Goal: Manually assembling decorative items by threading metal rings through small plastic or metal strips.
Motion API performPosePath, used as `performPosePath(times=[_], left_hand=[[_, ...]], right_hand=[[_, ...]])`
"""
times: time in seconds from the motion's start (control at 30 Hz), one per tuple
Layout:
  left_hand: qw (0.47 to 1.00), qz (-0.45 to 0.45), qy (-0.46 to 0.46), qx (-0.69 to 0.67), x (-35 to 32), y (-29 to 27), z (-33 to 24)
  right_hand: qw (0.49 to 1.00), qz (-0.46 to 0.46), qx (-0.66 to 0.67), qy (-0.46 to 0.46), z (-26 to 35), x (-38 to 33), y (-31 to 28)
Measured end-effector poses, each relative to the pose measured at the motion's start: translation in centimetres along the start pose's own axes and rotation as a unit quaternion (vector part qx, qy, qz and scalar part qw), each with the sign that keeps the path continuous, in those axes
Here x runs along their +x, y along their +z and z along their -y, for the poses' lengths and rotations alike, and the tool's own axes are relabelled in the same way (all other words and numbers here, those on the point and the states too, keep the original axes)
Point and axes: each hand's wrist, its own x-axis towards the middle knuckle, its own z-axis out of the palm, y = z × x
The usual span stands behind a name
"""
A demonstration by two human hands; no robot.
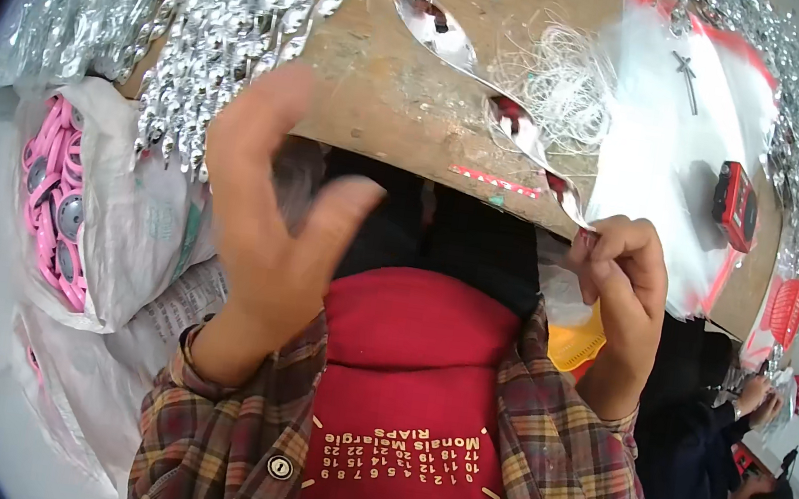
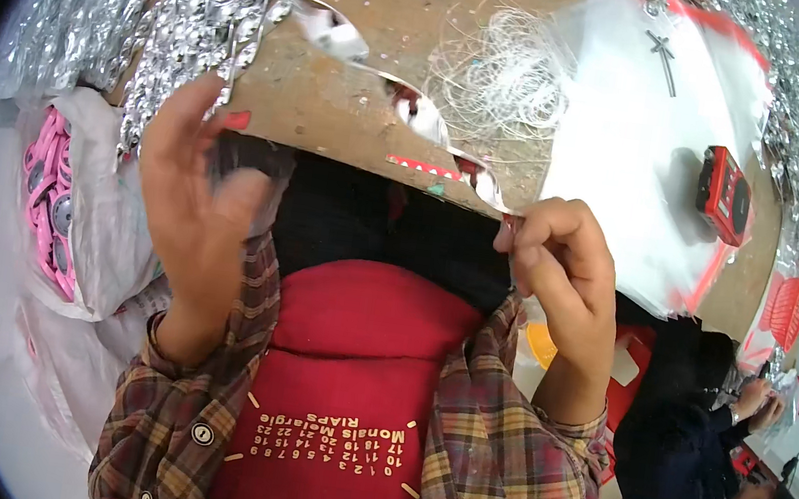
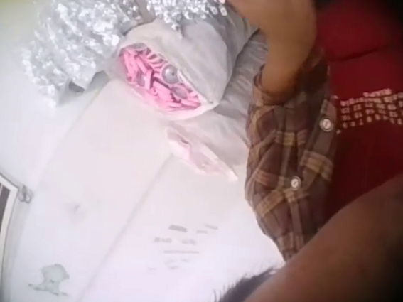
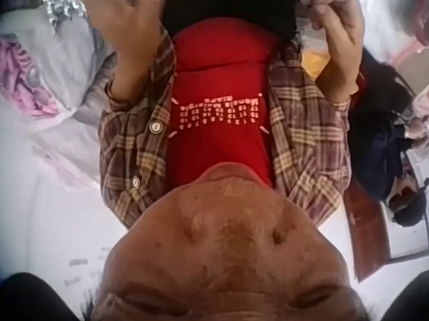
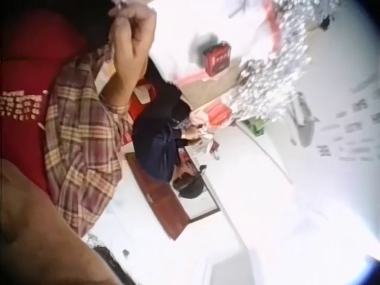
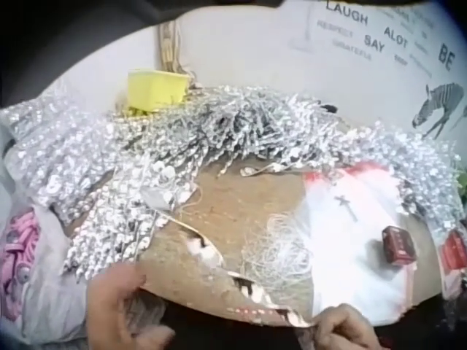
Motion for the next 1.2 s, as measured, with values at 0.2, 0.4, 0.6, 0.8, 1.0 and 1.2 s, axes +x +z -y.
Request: performPosePath(times=[0.2, 0.4, 0.6, 0.8, 1.0, 1.2], left_hand=[[0.805, -0.071, -0.367, -0.46, 0.9, -1.0, 1.8], [0.905, -0.12, -0.137, -0.385, 2.8, -4.3, 0.9], [0.97, 0.099, -0.219, -0.041, 1.2, -3.0, 0.8], [0.942, 0.164, -0.285, -0.069, -1.2, -1.0, 2.5], [0.917, 0.188, -0.33, -0.121, -1.5, 0.3, 3.1], [0.944, 0.238, -0.211, -0.086, -1.8, 1.1, 3.4]], right_hand=[[0.986, 0.139, 0.011, 0.089, -1.5, 0.1, 2.6], [0.954, 0.106, -0.27, -0.079, -1.2, 2.6, 2.3], [0.765, 0.02, -0.609, -0.207, -1.7, 6.2, 0.4], [0.639, 0.086, -0.702, -0.303, -2.0, 7.9, 0.8], [0.61, 0.144, -0.726, -0.282, -1.5, 8.2, 1.5], [0.989, 0.014, -0.144, 0.02, 0.8, 5.9, 4.9]])
